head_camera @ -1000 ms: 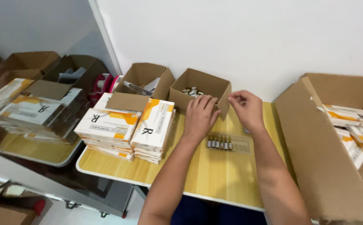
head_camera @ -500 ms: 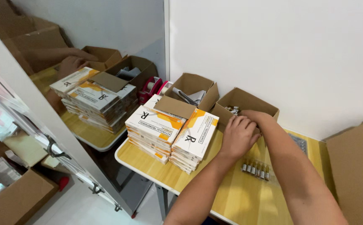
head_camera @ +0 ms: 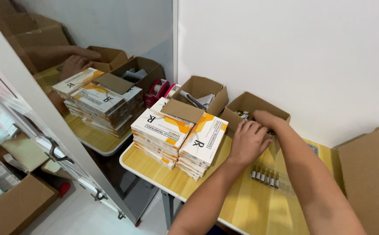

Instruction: The person places small vials into a blister pack, then inserts the filled blister pack into a medicine box. The person repeats this process with additional vials and boxes.

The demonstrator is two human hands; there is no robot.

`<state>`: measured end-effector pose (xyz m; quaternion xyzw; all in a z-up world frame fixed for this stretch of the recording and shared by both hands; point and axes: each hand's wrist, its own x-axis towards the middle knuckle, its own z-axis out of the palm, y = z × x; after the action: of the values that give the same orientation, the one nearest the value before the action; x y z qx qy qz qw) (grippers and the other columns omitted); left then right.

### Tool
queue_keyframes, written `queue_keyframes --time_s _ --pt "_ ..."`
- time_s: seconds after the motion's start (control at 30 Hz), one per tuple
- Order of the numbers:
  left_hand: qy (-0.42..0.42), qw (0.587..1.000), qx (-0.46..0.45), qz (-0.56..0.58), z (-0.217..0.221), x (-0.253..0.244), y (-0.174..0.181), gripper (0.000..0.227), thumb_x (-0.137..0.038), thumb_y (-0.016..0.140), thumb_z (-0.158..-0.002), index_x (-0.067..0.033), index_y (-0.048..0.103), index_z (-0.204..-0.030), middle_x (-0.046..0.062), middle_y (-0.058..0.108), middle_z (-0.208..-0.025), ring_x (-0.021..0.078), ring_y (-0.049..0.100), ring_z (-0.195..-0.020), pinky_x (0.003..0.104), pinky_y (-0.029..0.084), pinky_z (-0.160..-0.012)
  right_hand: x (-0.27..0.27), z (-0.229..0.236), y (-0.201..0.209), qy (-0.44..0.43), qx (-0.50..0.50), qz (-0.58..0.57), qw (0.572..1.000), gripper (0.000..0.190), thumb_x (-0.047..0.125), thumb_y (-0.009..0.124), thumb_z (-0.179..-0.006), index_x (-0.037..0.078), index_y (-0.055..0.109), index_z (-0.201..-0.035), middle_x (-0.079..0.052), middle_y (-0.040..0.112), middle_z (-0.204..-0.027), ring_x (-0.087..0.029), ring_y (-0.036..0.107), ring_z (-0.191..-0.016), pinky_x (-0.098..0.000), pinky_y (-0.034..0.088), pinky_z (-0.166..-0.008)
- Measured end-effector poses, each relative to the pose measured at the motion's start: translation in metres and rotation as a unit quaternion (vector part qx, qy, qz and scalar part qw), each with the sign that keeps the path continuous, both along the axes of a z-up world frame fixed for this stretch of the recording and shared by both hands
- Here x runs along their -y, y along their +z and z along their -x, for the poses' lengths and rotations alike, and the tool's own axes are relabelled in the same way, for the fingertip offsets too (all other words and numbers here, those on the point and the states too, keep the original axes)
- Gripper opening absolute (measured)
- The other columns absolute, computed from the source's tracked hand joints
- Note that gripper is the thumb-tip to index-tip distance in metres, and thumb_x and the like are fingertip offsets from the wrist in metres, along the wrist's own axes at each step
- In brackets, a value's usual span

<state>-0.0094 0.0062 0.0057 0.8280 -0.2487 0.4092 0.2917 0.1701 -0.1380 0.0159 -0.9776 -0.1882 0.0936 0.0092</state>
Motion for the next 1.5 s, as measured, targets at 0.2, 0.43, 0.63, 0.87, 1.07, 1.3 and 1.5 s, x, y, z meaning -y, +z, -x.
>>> queue_keyframes --time_s 0.2,0.43,0.63,0.87,1.07,1.3,1.5 --pt "-0.028 0.999 0.014 0.007 -0.007 -0.003 0.003 0.036 -0.041 0.068 -0.095 -0.0053 0.071 -0.102 0.011 0.064 -0.103 0.0305 0.059 -0.109 0.052 0.043 -0.112 0.03 0.1 0.051 -0.062 0.23 -0.343 0.909 0.017 0.015 0.073 -0.091 0.003 0.076 -0.104 -0.014 0.073 -0.084 -0.02 0.066 -0.071 -0.0355 0.053 -0.069" --pt "0.076 0.978 -0.178 -0.074 -0.052 0.026 0.025 0.03 -0.036 0.073 -0.092 -0.0074 0.076 -0.084 0.015 0.073 -0.086 0.0336 0.07 -0.09 0.045 0.055 -0.082 0.105 0.209 -0.007 -0.125 0.26 -0.583 0.76 0.018 0.011 0.072 -0.101 0.002 0.076 -0.116 -0.003 0.071 -0.093 -0.008 0.059 -0.08 -0.0237 0.049 -0.074" --pt "0.104 0.777 -0.533 -0.317 -0.151 0.066 0.028 0.05 -0.044 0.076 -0.088 -0.019 0.07 -0.131 0.013 0.056 -0.146 0.0342 0.052 -0.137 0.048 0.042 -0.112 0.141 0.218 -0.035 -0.167 0.194 -0.647 0.719 0.018 0.007 0.075 -0.094 -0.002 0.075 -0.11 -0.001 0.07 -0.088 -0.006 0.06 -0.077 -0.0219 0.048 -0.068" --pt "0.138 0.779 -0.512 -0.335 -0.233 0.077 -0.062 0.042 -0.038 0.066 -0.093 -0.0222 0.073 -0.132 0.008 0.062 -0.147 0.0291 0.059 -0.137 0.045 0.047 -0.111 0.131 0.224 -0.035 -0.105 0.024 -0.481 0.87 0.016 0.006 0.077 -0.085 0.001 0.076 -0.099 -0.003 0.075 -0.081 -0.008 0.065 -0.071 -0.0251 0.055 -0.064" --pt "0.121 0.77 -0.524 -0.344 -0.258 0.084 -0.083 0.042 -0.039 0.058 -0.098 -0.0209 0.07 -0.134 0.01 0.059 -0.148 0.0306 0.055 -0.136 0.046 0.045 -0.111 0.132 0.232 -0.027 -0.107 -0.041 -0.398 0.91 0.01 0.01 0.071 -0.094 0.003 0.076 -0.097 -0.008 0.074 -0.081 -0.014 0.064 -0.074 -0.0318 0.054 -0.07" --pt "0.074 0.773 -0.5 -0.384 -0.238 0.083 -0.061 0.037 -0.024 0.061 -0.096 -0.0141 0.071 -0.131 0.011 0.063 -0.143 0.0327 0.06 -0.131 0.048 0.051 -0.105 0.128 0.228 -0.038 -0.084 -0.08 -0.36 0.926 0.011 0.008 0.068 -0.093 0.004 0.076 -0.099 -0.005 0.077 -0.089 -0.014 0.07 -0.082 -0.0317 0.056 -0.075" --pt "0.015 0.779 -0.5 -0.378 -0.219 0.084 -0.043 0.036 -0.023 0.064 -0.095 -0.0113 0.071 -0.129 0.014 0.064 -0.139 0.0352 0.061 -0.128 0.047 0.051 -0.104 0.122 0.23 -0.039 -0.081 -0.072 -0.349 0.931 0.018 0.007 0.076 -0.086 0.003 0.073 -0.103 -0.006 0.074 -0.082 -0.015 0.067 -0.075 -0.0305 0.055 -0.069"
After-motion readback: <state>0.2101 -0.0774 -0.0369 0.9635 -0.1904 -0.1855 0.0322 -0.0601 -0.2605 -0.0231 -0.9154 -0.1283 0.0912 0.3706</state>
